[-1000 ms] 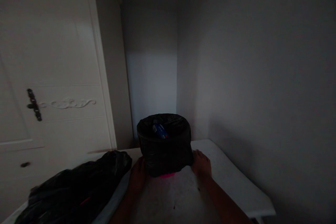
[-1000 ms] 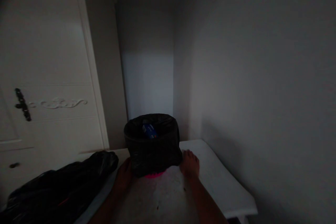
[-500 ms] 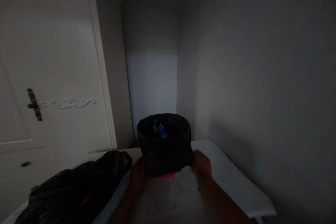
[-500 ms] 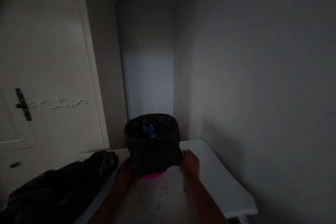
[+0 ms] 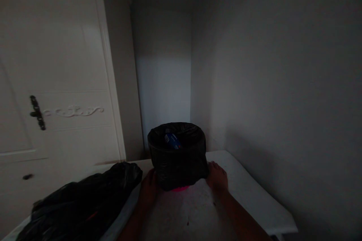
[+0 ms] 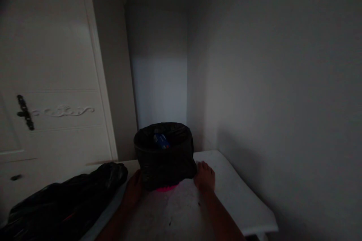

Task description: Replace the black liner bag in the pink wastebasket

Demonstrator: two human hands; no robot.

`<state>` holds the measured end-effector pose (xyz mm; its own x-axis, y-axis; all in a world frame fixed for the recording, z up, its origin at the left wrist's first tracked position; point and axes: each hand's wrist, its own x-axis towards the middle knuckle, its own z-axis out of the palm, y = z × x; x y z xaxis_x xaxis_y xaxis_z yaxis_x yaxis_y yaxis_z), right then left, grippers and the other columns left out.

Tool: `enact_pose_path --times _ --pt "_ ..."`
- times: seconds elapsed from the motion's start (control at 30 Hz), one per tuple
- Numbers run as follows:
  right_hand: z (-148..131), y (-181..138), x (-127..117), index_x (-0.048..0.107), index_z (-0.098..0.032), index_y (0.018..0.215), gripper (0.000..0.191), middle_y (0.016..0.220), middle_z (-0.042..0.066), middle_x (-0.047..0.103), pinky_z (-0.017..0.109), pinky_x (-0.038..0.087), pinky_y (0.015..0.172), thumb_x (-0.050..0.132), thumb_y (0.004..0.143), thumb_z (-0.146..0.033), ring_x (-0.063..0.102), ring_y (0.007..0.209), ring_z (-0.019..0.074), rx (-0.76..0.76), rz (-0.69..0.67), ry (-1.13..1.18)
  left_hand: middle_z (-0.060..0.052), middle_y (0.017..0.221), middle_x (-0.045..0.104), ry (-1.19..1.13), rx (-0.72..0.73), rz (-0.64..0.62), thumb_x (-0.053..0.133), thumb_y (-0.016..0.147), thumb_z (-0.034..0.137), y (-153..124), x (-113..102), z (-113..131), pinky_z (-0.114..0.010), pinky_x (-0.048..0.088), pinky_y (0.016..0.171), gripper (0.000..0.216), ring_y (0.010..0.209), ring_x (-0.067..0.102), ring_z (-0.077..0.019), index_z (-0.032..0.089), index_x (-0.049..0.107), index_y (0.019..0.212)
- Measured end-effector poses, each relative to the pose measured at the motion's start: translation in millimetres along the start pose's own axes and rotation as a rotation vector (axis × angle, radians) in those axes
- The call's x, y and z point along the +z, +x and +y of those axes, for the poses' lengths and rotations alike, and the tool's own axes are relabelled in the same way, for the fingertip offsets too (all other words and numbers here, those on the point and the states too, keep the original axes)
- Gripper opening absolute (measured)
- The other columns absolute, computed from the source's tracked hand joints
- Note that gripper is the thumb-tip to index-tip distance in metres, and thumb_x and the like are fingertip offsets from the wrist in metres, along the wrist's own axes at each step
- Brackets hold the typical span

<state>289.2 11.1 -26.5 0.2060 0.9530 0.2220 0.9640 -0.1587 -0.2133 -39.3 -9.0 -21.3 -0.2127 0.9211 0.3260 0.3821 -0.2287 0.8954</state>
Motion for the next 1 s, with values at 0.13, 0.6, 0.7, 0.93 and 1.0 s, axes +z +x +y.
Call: enact_pose_path --times 0.13,0.6,0.7,0.93,1.0 --pt "-1.3 0.0 -1.2 0.058 -0.021 0.152 0.055 0.162 0.015 0.053 0.039 0.035 0.120 0.046 0.098 -0.019 0.050 0.149 0.0260 0.018 -0.010 0.005 -0.020 0.127 0.077 -0.021 0.019 -0.010 0.046 0.089 0.061 0.0 -0.2 4.7 -0.051 0.052 0.110 0.060 0.123 0.072 -0.0353 0.016 0.073 0.118" --pt "-2.6 -2.5 -5.2 0.058 -0.019 0.151 0.055 0.162 0.015 0.053 0.040 0.039 0.119 0.042 0.099 -0.019 0.052 0.148 0.0268 0.015 -0.011 0.010 -0.021 0.129 0.076 -0.047 0.014 -0.016 0.046 0.088 0.064 1.3 0.3 5.3 -0.051 0.049 0.113 0.066 0.125 0.070 -0.0356 0.013 0.073 0.120" --pt "-3.2 -2.8 -6.0 0.058 -0.018 0.152 0.056 0.162 0.016 0.053 0.042 0.039 0.120 0.041 0.098 -0.017 0.052 0.148 0.0275 0.014 -0.008 0.014 -0.021 0.127 0.077 -0.049 0.003 -0.008 0.048 0.086 0.064 1.8 1.0 3.5 -0.051 0.050 0.111 0.063 0.124 0.071 -0.0362 0.015 0.073 0.117" --pt "-2.6 -1.9 -5.3 0.059 -0.021 0.150 0.054 0.161 0.015 0.054 0.042 0.039 0.119 0.045 0.098 -0.020 0.053 0.147 0.0280 0.012 -0.007 0.019 -0.019 0.124 0.078 -0.103 -0.007 -0.007 0.050 0.085 0.059 -1.2 0.5 7.3 -0.049 0.054 0.106 0.058 0.120 0.072 -0.0342 0.016 0.068 0.118" --pt "-2.4 -1.8 -4.5 0.059 -0.020 0.150 0.054 0.162 0.015 0.054 0.042 0.039 0.119 0.045 0.098 -0.021 0.052 0.147 0.0281 0.014 -0.007 0.021 -0.019 0.128 0.076 -0.165 -0.010 -0.018 0.059 0.080 0.055 -3.1 1.1 11.1 -0.046 0.058 0.101 0.062 0.118 0.073 -0.0325 0.017 0.063 0.128"
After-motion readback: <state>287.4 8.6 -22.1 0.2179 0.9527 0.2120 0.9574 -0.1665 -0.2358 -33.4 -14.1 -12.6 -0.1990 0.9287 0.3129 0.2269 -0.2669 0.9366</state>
